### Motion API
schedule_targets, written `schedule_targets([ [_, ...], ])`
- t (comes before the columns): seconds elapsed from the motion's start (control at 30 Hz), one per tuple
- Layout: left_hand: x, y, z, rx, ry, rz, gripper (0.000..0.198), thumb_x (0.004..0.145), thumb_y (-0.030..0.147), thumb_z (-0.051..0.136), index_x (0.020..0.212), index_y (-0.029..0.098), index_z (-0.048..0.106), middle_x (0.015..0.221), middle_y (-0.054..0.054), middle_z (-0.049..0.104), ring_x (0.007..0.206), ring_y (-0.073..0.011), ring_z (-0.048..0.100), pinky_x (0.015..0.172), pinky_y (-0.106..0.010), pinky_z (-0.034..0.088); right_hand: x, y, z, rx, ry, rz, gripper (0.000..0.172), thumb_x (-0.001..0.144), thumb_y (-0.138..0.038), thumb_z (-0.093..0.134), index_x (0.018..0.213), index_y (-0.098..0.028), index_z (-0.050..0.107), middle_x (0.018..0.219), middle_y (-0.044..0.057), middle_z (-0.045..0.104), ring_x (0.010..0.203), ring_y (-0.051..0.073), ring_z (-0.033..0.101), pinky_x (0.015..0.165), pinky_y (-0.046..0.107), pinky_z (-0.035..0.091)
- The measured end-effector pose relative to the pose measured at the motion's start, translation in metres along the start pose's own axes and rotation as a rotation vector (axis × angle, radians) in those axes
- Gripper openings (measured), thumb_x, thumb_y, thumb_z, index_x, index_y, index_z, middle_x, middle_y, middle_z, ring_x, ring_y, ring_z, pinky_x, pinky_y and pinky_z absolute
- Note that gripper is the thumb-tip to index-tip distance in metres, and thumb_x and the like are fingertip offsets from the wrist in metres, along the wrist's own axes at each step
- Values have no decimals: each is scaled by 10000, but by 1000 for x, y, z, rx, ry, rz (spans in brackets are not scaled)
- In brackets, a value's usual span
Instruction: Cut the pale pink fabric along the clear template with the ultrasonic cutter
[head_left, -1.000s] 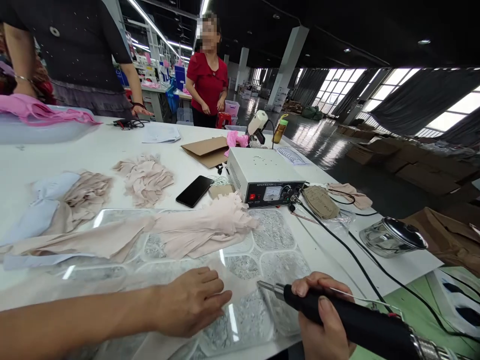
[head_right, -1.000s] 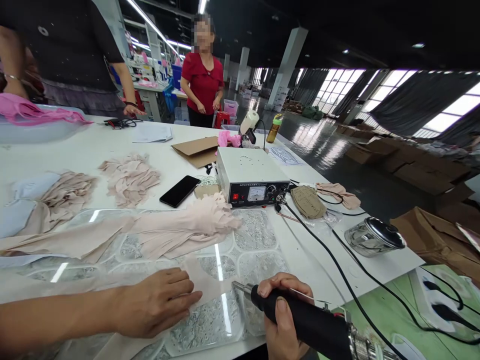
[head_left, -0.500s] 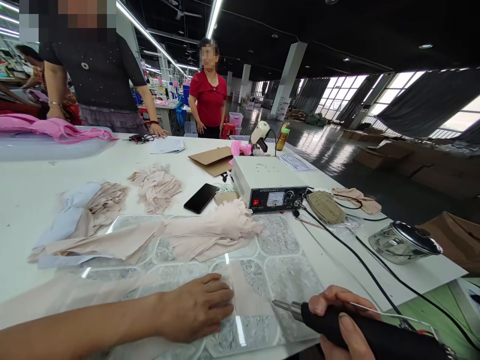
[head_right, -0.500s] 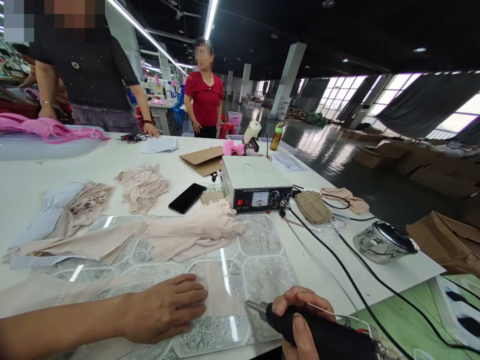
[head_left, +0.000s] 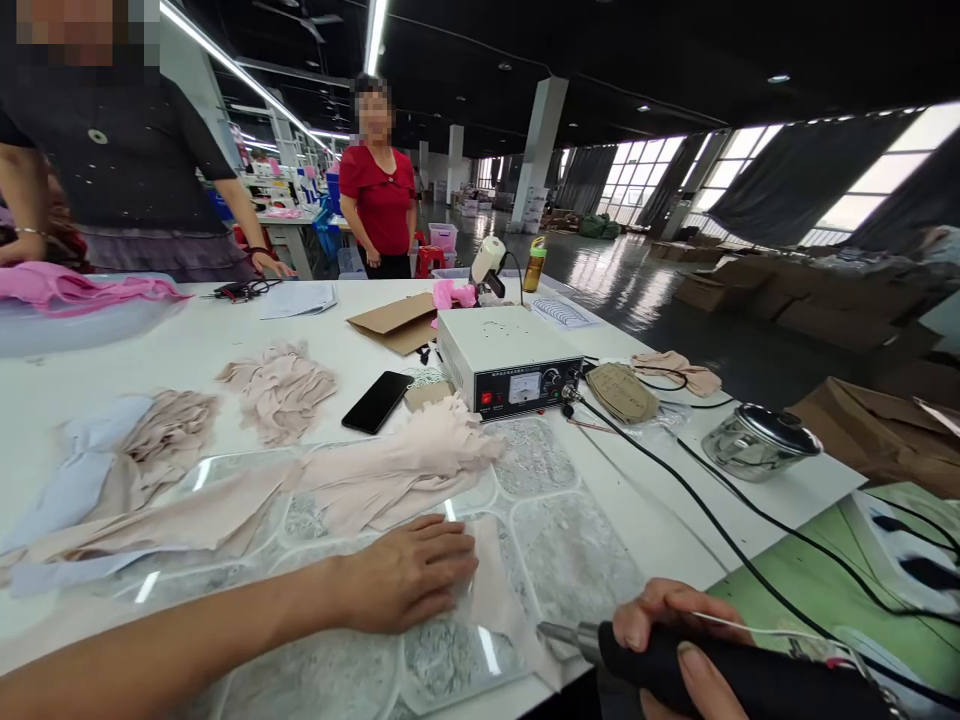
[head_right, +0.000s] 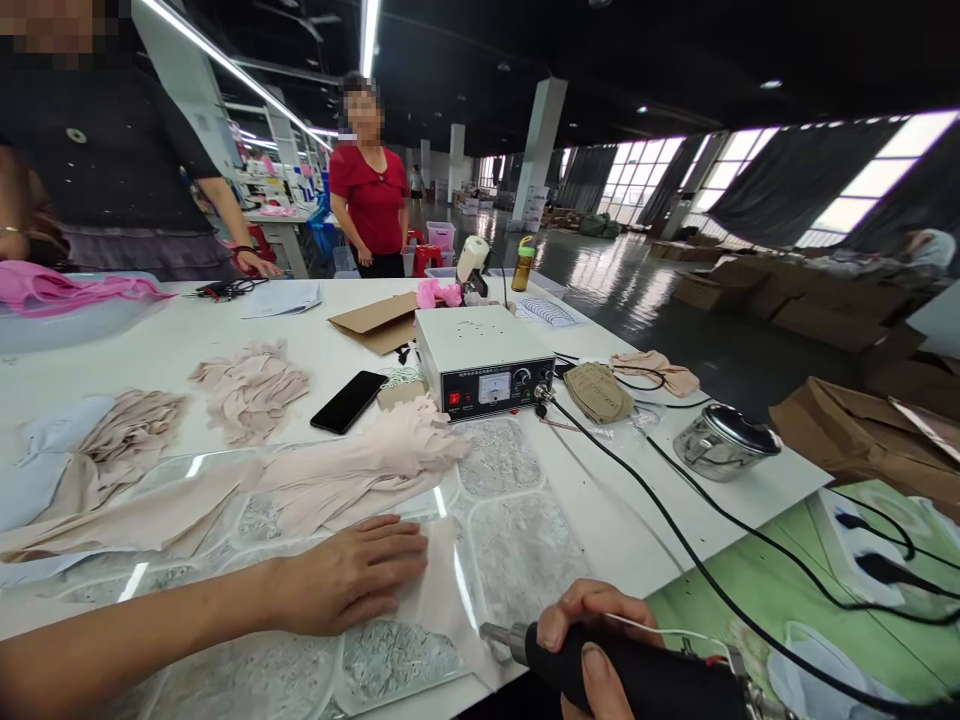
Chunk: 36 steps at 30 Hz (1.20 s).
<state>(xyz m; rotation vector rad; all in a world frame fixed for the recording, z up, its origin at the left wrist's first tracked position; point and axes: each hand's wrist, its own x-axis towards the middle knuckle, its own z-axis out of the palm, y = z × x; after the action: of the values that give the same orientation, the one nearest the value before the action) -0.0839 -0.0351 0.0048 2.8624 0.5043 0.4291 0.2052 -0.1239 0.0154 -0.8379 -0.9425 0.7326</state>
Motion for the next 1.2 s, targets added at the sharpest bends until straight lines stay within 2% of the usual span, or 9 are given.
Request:
schedule_targets([
  [0.1,1,1,3,16,-25,5,381,1022,308,492,1369,151,504,1412,-151,553,1321,-301,516,1143,-453,380,0,6,7,46,144,-9,160,811,-352,622,885,-214,588,749,7,564,529,152,556,518,352,498],
  [0.17,2,1,3,8,-40,35,358,1027,305,488,1351,155,520,1420,-143,548,1336,-292,504,1155,-444,373,1,10,10,72,175,-3,148,805,-342,600,876,-216,569,765,3,546,524,144,532,520,356,486],
  [0.33,4,-1,0,1,-86,70,330,1035,280,468,1333,149,527,1415,-138,554,1364,-276,476,1172,-428,358,4,17,14,132,193,2,123,782,-308,597,842,-214,545,744,-15,518,513,135,525,506,338,473],
  [0.53,5,-3,-1,3,-83,86,322,1029,270,469,1322,150,531,1411,-137,558,1362,-272,479,1165,-424,369,3,24,19,174,213,36,116,771,-291,591,840,-214,539,745,-15,534,525,134,539,519,329,486],
  [0.93,8,-4,-4,-27,-102,104,309,1015,244,467,1302,153,538,1403,-143,564,1345,-269,498,1160,-425,371,15,38,38,268,316,63,136,723,-294,604,822,-202,621,741,-12,577,509,118,534,526,316,477],
  [1.1,14,-5,-5,-64,-44,95,299,1007,189,453,1289,157,545,1341,-150,611,1271,-257,568,1111,-414,431,26,47,46,262,286,75,107,750,-291,615,825,-217,596,736,-23,568,542,130,546,559,327,489],
  [1.2,17,-9,-2,-72,8,70,263,961,120,444,1186,151,577,1323,-167,618,1221,-259,603,1050,-412,483,30,50,48,246,251,79,115,764,-298,619,838,-220,580,723,-27,563,548,137,547,568,331,489],
])
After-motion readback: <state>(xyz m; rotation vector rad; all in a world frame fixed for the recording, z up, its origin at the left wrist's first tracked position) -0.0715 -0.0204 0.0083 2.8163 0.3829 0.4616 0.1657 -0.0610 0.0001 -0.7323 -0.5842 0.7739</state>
